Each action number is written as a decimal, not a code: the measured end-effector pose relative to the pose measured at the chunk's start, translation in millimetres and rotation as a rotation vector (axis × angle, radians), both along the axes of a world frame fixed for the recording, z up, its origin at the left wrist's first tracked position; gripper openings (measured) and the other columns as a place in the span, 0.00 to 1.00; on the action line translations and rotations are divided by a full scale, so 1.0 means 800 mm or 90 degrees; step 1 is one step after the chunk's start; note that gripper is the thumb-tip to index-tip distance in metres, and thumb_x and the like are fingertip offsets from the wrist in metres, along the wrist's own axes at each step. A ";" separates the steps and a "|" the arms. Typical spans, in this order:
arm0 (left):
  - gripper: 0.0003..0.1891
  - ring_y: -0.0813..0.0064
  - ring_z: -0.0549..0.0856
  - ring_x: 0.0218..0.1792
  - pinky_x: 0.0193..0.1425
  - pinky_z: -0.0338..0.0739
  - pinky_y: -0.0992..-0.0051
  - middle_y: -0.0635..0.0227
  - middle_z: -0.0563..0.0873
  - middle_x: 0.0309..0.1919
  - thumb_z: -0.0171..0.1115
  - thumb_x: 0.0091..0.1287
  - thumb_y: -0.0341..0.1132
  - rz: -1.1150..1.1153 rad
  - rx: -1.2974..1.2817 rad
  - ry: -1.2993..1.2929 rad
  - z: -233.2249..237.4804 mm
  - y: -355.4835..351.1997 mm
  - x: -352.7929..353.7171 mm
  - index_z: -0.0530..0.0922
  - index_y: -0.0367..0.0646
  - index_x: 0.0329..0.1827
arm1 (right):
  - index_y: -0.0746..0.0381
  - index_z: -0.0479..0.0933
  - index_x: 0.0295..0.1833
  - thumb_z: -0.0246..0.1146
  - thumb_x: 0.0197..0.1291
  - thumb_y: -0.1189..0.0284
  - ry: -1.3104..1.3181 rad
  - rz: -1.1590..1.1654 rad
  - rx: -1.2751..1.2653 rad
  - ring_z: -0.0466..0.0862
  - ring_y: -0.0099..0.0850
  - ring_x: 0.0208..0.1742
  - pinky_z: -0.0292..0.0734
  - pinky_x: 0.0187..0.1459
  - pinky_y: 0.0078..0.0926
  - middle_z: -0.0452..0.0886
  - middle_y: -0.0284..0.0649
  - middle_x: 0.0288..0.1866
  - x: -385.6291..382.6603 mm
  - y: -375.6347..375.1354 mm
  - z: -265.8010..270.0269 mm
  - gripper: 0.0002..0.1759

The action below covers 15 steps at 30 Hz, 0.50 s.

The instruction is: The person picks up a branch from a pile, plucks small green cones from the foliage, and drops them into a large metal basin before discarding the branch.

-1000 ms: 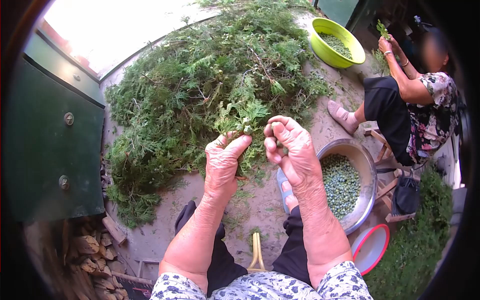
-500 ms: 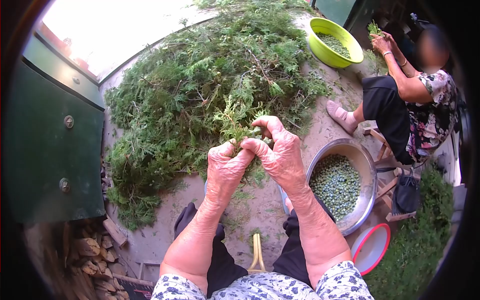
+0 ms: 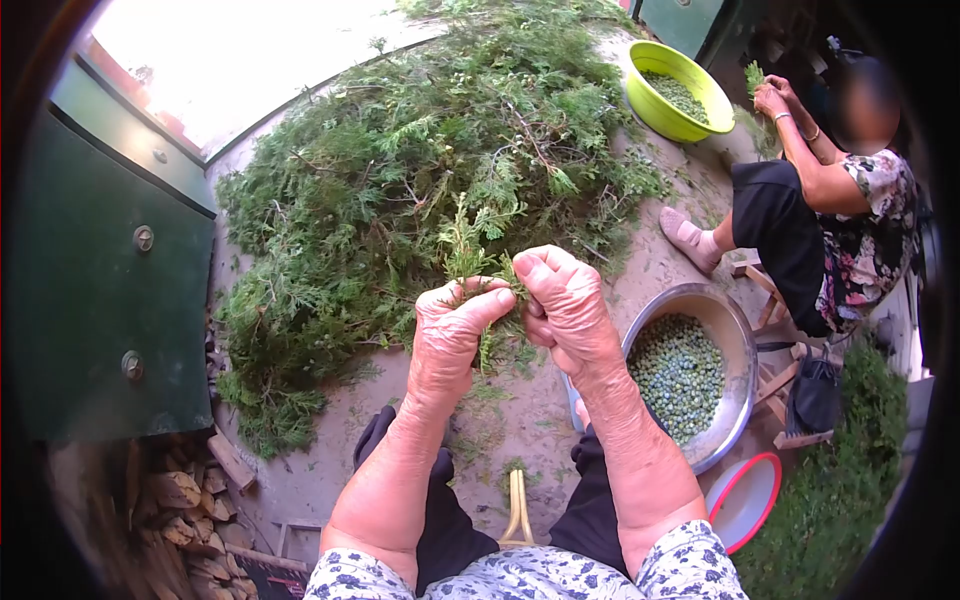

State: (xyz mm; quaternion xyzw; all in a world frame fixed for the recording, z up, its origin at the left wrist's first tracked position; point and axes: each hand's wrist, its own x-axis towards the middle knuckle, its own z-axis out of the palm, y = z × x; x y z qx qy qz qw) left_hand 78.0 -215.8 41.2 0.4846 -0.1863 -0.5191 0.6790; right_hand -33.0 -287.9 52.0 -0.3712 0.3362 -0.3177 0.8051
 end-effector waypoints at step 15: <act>0.08 0.89 0.77 0.35 0.42 0.72 0.84 0.77 0.82 0.34 0.65 0.60 0.30 0.077 -0.065 0.059 -0.023 -0.014 -0.001 0.80 0.40 0.41 | 0.62 0.72 0.42 0.55 0.65 0.66 -0.305 -0.053 0.212 0.66 0.19 0.13 0.56 0.11 0.14 0.77 0.42 0.33 -0.029 -0.027 -0.018 0.10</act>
